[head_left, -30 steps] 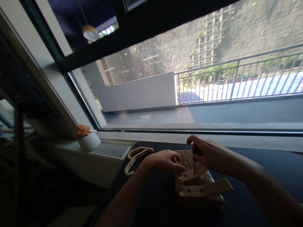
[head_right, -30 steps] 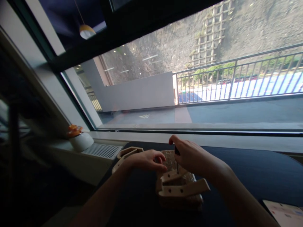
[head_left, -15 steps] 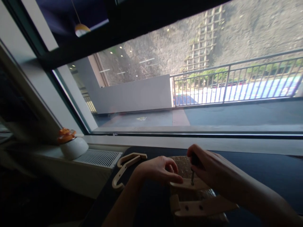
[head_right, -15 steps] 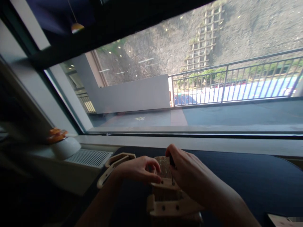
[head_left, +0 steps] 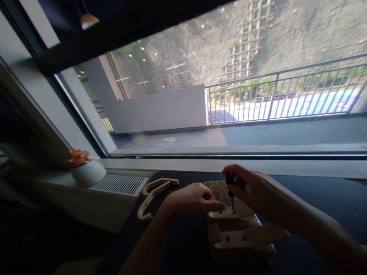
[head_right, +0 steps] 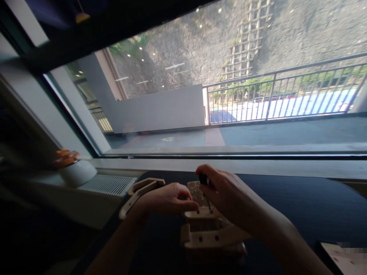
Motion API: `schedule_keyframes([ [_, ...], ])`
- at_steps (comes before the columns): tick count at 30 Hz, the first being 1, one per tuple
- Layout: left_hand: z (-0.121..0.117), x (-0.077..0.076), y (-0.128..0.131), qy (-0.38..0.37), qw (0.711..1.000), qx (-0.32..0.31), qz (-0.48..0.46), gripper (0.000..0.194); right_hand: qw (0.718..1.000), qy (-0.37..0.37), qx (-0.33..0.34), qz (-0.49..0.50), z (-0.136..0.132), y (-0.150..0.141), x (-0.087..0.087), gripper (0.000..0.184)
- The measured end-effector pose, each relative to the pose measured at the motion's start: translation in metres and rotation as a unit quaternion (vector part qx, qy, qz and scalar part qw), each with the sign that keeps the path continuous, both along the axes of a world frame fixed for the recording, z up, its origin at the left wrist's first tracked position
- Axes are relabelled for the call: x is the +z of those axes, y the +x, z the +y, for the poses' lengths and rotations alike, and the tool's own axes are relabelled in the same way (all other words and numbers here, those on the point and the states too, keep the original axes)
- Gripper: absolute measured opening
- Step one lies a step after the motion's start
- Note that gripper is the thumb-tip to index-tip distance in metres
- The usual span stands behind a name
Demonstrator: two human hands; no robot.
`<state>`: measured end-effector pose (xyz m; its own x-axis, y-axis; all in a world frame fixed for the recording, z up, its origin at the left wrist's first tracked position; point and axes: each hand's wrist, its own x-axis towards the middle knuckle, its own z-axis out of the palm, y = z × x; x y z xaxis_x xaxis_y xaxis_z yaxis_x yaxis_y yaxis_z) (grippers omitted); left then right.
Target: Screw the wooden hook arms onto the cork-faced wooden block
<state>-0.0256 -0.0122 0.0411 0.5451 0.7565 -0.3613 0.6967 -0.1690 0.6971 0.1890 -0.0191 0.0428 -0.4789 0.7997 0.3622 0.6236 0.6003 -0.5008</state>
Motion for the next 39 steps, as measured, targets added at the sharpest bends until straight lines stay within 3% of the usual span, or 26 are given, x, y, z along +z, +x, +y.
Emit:
schedule_keyframes([
  [12, 0.001, -0.011, 0.003, 0.044, 0.999, -0.001, 0.011, 0.048, 0.999, 0.036, -0.022, 0.011, 0.000, 0.010, 0.010, 0.031],
  [24, -0.005, 0.002, 0.002, 0.029, 0.999, -0.023, 0.002, 0.044, 0.996, 0.083, 0.014, 0.016, 0.001, 0.011, 0.014, 0.031],
  [39, -0.007, 0.002, 0.002, 0.023, 0.999, -0.023, -0.001, 0.040, 0.997, 0.068, 0.024, 0.001, -0.003, 0.008, 0.014, 0.033],
])
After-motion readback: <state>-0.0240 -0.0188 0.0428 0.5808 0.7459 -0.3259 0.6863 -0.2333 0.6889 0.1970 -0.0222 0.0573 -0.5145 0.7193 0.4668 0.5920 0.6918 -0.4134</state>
